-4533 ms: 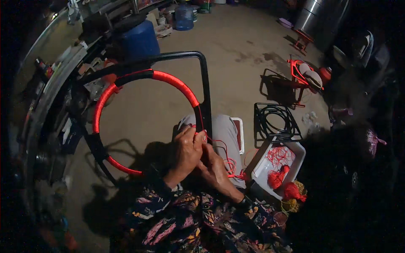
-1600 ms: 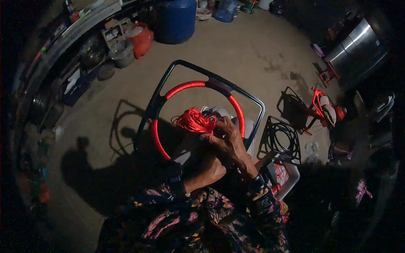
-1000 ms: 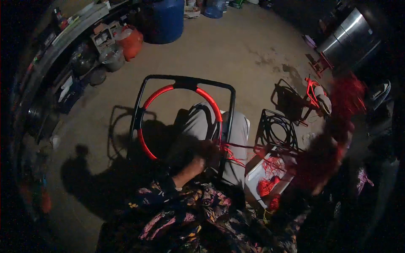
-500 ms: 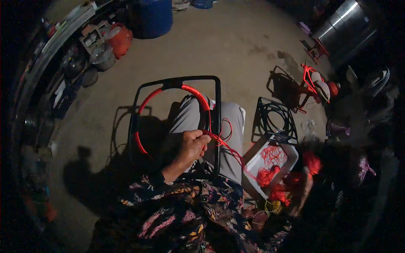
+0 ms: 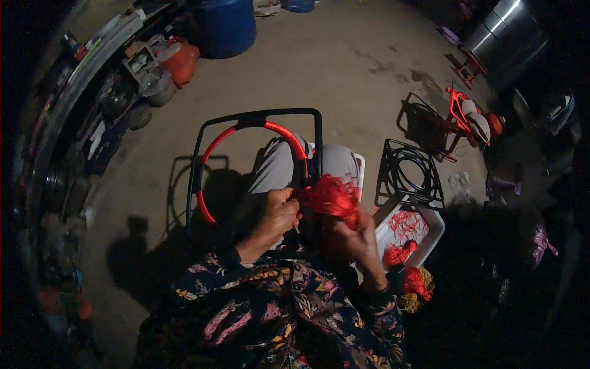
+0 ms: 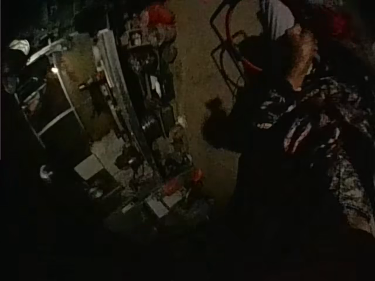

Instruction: Wrapping a red decorative cord around a circular black frame for furniture manufacturing.

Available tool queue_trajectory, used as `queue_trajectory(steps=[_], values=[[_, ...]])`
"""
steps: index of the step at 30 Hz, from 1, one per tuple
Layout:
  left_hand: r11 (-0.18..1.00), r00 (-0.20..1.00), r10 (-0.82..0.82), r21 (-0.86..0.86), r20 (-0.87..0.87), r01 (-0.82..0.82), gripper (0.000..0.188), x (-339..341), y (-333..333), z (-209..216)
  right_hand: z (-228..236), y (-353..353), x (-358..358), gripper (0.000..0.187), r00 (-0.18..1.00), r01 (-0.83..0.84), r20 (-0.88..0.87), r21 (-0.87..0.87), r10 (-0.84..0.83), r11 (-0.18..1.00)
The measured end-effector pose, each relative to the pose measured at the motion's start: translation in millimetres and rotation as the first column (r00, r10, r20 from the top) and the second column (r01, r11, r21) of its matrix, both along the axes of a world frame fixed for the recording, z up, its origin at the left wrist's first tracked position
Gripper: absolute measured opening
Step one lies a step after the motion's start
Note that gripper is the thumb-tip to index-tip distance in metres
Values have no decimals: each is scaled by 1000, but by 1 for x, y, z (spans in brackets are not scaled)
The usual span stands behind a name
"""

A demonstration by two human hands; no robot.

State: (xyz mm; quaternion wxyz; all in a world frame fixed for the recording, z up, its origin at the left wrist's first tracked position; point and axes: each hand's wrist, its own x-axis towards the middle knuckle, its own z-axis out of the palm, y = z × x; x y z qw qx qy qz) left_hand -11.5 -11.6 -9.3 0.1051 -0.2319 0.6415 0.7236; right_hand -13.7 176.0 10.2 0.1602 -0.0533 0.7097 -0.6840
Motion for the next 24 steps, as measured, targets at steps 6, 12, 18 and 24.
queue_trajectory(steps=[6, 12, 18, 24], values=[[910, 938, 266, 381, -224, -167, 13, 12, 10, -34, 64, 60, 9, 36, 907, 420, -79, 97, -414, 902], [995, 980, -45, 78, -196, 62, 17, 8, 2, -22, 29, 242, 31, 46, 680, 733, -127, 118, -722, 670], [980, 994, -26, 193, -110, 47, 15, 6, 1, -6, -50, 311, 58, 40, 709, 705, -168, 147, -685, 694], [997, 998, -4, 82, -63, 9, 15, 12, -7, -11, -36, 154, 19, 33, 770, 628, -235, 119, -593, 769]])
